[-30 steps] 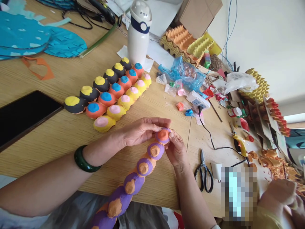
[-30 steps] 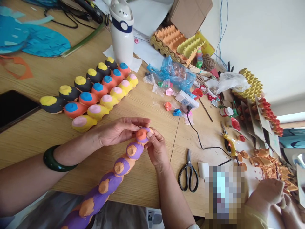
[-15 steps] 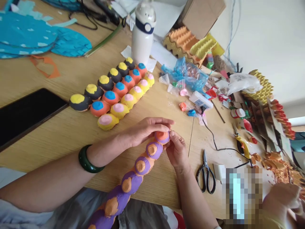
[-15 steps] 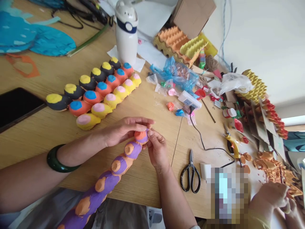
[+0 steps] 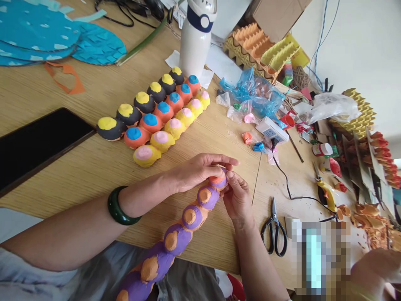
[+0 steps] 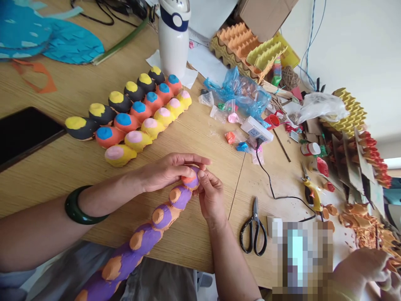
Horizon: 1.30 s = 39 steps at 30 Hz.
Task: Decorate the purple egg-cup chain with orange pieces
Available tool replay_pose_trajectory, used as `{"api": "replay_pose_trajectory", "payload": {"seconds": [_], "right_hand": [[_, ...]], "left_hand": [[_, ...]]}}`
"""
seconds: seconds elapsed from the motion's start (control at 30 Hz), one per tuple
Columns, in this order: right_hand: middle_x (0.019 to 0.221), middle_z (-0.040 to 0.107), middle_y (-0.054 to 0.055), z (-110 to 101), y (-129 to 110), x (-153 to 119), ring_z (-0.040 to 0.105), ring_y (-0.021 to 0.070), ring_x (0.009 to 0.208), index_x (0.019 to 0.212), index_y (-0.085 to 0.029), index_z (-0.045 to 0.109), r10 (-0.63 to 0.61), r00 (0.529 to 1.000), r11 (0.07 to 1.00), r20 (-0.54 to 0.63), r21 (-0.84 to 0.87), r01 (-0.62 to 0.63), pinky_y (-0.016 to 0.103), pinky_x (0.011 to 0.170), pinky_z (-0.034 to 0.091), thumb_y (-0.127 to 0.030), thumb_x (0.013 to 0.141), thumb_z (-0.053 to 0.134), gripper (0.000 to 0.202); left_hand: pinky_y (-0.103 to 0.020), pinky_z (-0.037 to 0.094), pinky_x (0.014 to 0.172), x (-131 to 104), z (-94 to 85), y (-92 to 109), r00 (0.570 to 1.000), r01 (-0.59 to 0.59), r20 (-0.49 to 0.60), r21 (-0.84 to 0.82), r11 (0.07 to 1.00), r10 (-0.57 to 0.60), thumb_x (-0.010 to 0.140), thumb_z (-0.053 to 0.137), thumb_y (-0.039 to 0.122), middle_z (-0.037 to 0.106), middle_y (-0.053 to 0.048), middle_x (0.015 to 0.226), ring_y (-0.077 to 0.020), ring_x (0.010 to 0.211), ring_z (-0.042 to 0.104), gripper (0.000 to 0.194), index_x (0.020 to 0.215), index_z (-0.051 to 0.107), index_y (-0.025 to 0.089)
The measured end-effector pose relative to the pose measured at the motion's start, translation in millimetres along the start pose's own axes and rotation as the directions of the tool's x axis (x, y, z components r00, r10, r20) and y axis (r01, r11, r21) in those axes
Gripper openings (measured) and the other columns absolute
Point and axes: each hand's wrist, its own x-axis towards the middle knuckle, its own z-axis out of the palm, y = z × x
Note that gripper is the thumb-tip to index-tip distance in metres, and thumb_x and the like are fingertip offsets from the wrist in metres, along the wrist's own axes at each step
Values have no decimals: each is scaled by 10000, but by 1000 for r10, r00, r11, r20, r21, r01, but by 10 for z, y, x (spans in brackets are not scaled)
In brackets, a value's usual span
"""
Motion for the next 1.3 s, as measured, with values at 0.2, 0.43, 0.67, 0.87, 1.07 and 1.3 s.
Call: {"api": "replay_pose_trajectory", "payload": {"seconds": [0.2, 0.43, 0.67, 0.87, 1.07, 1.3], "right_hand": [[496, 444, -68, -27, 12, 31, 355, 79, 447, 620, -202, 639, 23, 1000, 1000, -10, 6, -23, 230, 422, 350, -506, 714, 871, 393], [501, 451, -71, -32, 9, 47, 371, 76, 456, 626, -197, 640, 61, 998, 996, -10, 62, -61, 219, 431, 352, -468, 704, 880, 371], [510, 384, -94, -54, -34, 82, 320, 74, 476, 674, -198, 627, 105, 994, 983, -22, 157, -100, 207, 436, 344, -422, 717, 865, 330], [494, 414, -86, -53, -29, 68, 337, 76, 473, 687, -191, 671, 123, 992, 977, -11, 178, -119, 212, 444, 347, -452, 678, 883, 336], [511, 469, -62, -83, -30, 58, 389, 79, 479, 612, -192, 639, 49, 999, 990, -1, 132, -49, 217, 457, 367, -513, 711, 856, 400], [528, 428, -75, -65, -27, 32, 348, 76, 483, 636, -200, 655, -30, 1000, 991, -5, 131, 31, 214, 461, 366, -464, 737, 864, 352]], "left_hand": [[-267, 483, 750, 7, -24, 1, 999, 15, 42, -44, 999, -14, 702, 728, 194, 697, -57, 1090, -143, 830, 595, 469, 1169, 771, 198], [-284, 530, 781, -20, -9, -10, 996, -82, -4, 245, 966, 86, 752, 790, 286, 714, -102, 1208, -204, 958, 660, 525, 1259, 732, 166], [-316, 576, 904, -24, -59, -14, 980, -161, 146, 151, 975, 139, 722, 789, 155, 681, -110, 1324, -253, 1164, 664, 635, 1348, 686, 198], [-332, 567, 945, -14, -4, -45, 975, -219, 98, 267, 938, 200, 754, 804, 225, 693, -106, 1278, -257, 1157, 658, 548, 1294, 719, 174], [-304, 512, 1042, -49, 30, -23, 935, -353, 158, 430, 831, 316, 789, 719, 183, 684, -83, 1335, -255, 1246, 624, 470, 1257, 756, 212], [-341, 478, 1075, -73, 46, 22, 968, -252, 91, 318, 914, 234, 884, 715, 358, 704, -91, 1336, -278, 1272, 607, 423, 1276, 748, 201]]}}
